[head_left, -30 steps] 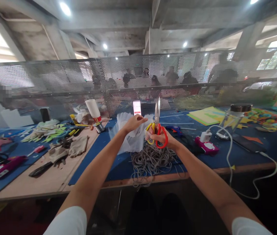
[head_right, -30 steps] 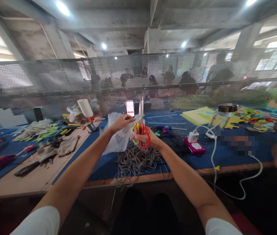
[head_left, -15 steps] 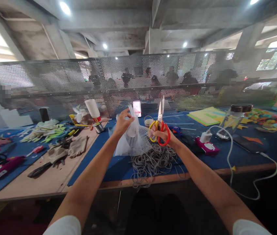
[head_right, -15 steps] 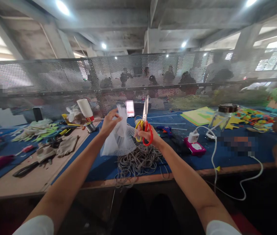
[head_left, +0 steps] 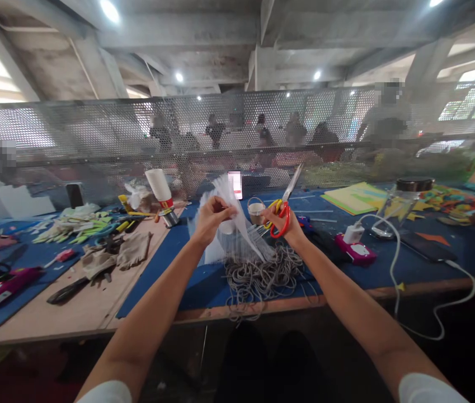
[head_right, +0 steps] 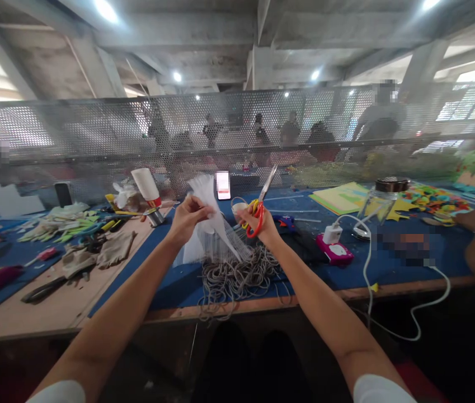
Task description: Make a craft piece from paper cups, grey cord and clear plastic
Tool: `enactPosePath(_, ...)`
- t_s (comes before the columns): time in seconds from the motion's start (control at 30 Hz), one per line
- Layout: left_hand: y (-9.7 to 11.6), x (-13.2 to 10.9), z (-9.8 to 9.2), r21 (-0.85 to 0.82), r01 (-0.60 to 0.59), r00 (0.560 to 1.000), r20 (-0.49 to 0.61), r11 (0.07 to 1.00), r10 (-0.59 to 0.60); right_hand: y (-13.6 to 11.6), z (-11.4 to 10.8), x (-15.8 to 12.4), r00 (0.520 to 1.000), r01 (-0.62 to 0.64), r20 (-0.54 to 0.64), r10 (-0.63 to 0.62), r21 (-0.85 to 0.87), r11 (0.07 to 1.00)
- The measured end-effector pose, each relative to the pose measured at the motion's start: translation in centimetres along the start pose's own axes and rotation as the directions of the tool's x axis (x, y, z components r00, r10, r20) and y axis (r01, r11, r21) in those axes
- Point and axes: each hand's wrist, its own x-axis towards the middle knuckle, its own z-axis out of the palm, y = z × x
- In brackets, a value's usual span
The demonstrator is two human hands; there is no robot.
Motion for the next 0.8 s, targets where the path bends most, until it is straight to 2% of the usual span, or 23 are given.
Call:
enactPosePath(0.07, -0.1, -0.4, 0.8, 0.001, 0.022, 0.999, 0.042, 1.0, -0.022, 0.1, 0.1, 0.2, 0.999, 0.027, -0.018, -0.026, 0.026, 0.999)
enactPosePath(0.13, -0.2, -0.8, 1.5, 0.017, 0.018, 0.996, 0.084, 1.0, -0.019, 0.2, 0.6, 0.1, 0.999, 0.031, 0.018, -0.032, 0.035, 0.999)
enactPosePath(0.3, 0.1, -1.7, 2.8, 0.116, -0.07, 0.991, 0.123, 0.991, 0.056, 0.6, 2.6, -0.4, 0.999, 0.046, 0.025, -0.046, 0.019, 0.999)
enactPosePath(0.47, 0.3, -2.0, 3.0, 0.22, -0.141, 0.986, 0.116, 0.965, 0.117, 0.3, 3.0, -0.4, 0.998, 0.062, -0.027, -0.062, 0.016, 0.998)
enactPosePath(0.57, 0.7, -1.8, 2.4, 0.252, -0.184, 0.981, 0.111, 0.95, 0.161, -0.2, 2.7, -0.3, 0.998, 0.054, 0.017, -0.054, 0.025, 0.998)
enactPosePath(0.67, 2.1, -1.1, 1.5, 0.294, -0.336, 0.942, 0.11, 0.895, 0.317, -0.9, 2.7, -0.2, 0.99, 0.042, 0.132, -0.049, 0.058, 0.997)
enactPosePath(0.73, 3.6, -0.4, 1.0, 0.33, -0.43, 0.902, 0.193, 0.84, 0.386, -1.3, 2.9, -0.1, 0.977, 0.02, 0.21, -0.035, 0.073, 0.997)
enactPosePath(0.8, 4.9, 0.6, 0.6, 0.356, -0.484, 0.867, 0.321, 0.799, 0.382, -1.6, 3.3, -0.1, 0.966, -0.005, 0.26, -0.012, 0.067, 0.998)
